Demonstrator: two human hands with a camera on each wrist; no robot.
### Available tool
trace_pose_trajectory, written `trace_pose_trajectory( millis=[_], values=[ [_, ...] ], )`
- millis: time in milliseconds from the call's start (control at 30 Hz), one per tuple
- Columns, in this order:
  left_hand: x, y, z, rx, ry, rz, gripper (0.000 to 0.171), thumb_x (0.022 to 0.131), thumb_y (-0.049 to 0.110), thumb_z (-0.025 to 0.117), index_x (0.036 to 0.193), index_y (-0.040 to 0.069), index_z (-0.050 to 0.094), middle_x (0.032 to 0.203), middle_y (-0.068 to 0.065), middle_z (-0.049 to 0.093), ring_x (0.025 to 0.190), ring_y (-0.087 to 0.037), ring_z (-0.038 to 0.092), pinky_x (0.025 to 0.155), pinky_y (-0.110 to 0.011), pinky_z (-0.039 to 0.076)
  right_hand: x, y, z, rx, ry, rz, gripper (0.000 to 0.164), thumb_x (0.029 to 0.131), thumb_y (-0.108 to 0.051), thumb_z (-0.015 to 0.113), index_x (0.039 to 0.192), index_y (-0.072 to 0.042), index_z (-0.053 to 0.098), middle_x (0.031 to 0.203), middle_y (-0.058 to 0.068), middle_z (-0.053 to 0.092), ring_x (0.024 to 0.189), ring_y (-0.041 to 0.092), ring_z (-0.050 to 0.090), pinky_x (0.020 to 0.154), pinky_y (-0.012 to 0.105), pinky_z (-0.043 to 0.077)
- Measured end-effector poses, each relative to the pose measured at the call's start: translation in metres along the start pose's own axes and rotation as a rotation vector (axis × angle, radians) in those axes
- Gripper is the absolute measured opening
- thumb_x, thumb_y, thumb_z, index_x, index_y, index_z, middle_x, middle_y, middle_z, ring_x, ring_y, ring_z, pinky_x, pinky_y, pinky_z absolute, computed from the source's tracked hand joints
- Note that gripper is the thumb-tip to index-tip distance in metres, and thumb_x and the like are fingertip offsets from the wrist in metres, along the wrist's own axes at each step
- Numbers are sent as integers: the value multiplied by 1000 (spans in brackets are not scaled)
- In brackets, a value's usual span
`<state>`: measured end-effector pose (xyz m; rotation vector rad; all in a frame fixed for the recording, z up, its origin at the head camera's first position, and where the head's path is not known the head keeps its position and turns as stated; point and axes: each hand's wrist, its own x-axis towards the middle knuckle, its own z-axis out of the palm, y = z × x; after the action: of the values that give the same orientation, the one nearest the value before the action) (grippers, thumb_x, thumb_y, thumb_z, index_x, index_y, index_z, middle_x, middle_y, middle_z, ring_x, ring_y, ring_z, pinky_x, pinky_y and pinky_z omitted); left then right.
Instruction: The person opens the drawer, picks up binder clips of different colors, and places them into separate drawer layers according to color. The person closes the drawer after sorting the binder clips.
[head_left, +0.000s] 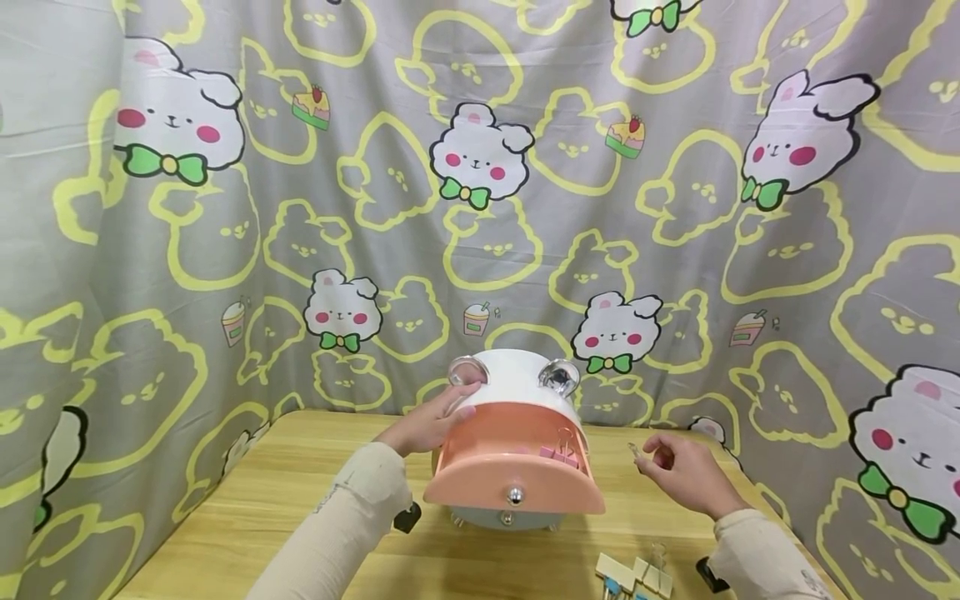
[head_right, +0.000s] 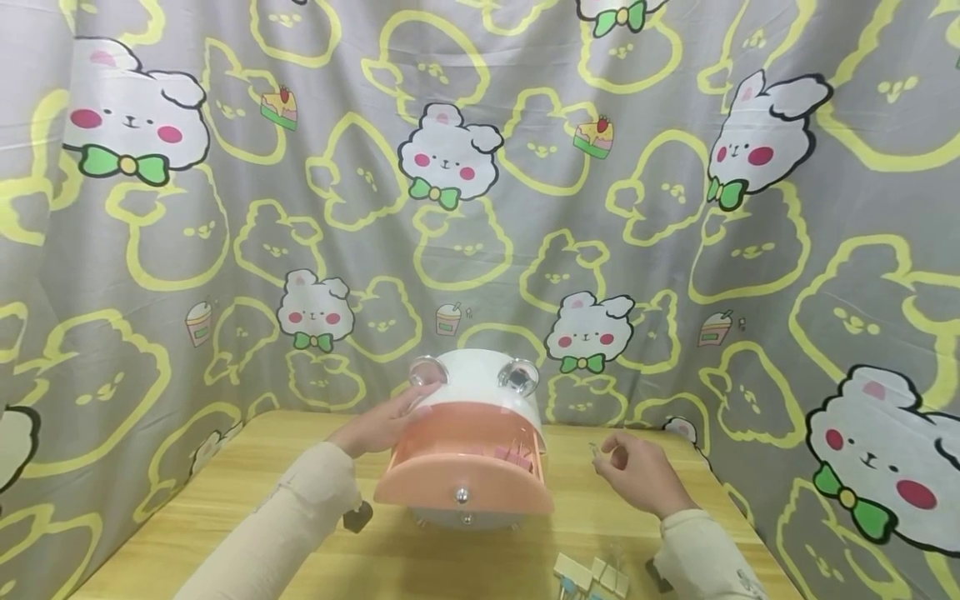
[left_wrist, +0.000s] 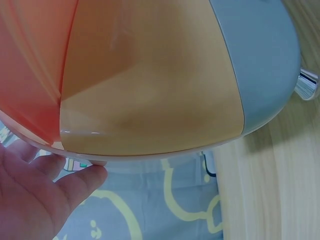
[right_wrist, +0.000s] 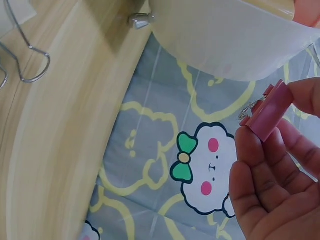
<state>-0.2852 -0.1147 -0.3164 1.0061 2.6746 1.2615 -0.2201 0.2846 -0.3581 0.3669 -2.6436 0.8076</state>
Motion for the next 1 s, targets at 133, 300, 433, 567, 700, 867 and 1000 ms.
trace_pose_trajectory(
  millis=[133,300,433,567,700,867,1000],
  values=[
    [-1,-1,2,16,0,-14,52,104,33,45,151,16,33,156,-8,30,141,-32,26,111,-55,22,-1,-4,1,8,20,-14,18,89,-23,71,93,-8,64,67,-5,52,56,7,46,55,26,41],
    [-2,-3,0,26,1,-6,51,105,33,43,152,15,32,156,-10,28,141,-33,26,110,-57,23,2,-11,-1,-20,30,-23,19,90,-26,70,94,-8,64,69,-6,52,59,7,47,57,27,41],
    [-1,-3,-1,40,-5,11,52,105,33,43,152,15,31,156,-10,28,141,-33,26,111,-55,23,4,-16,-4,-25,46,-35,19,90,-26,71,94,-9,65,70,-6,52,59,8,47,56,28,41],
    [-1,0,-1,45,-2,4,52,105,33,43,152,14,31,156,-10,29,141,-32,26,111,-54,23,6,-21,-5,-26,64,-58,17,89,-26,71,92,-10,65,69,-7,52,59,7,48,56,27,42],
    [-3,2,-2,33,-1,-5,52,105,31,44,152,13,31,156,-11,28,141,-32,26,111,-54,23,6,-23,-5,-29,85,-79,15,88,-25,72,90,-12,65,68,-9,52,58,5,47,56,26,41],
    [-3,3,-2,34,-1,2,52,105,31,43,152,13,31,156,-12,27,140,-33,26,111,-55,23,5,-27,-6,-26,110,-100,14,88,-24,73,88,-12,65,66,-9,52,57,5,46,55,26,40],
    [-2,1,-1,29,-5,2,52,105,32,43,152,13,31,157,-11,26,141,-32,25,112,-53,22,6,-30,-8,-20,114,-111,14,88,-24,73,88,-12,66,66,-9,52,57,5,46,55,26,40]
  ],
)
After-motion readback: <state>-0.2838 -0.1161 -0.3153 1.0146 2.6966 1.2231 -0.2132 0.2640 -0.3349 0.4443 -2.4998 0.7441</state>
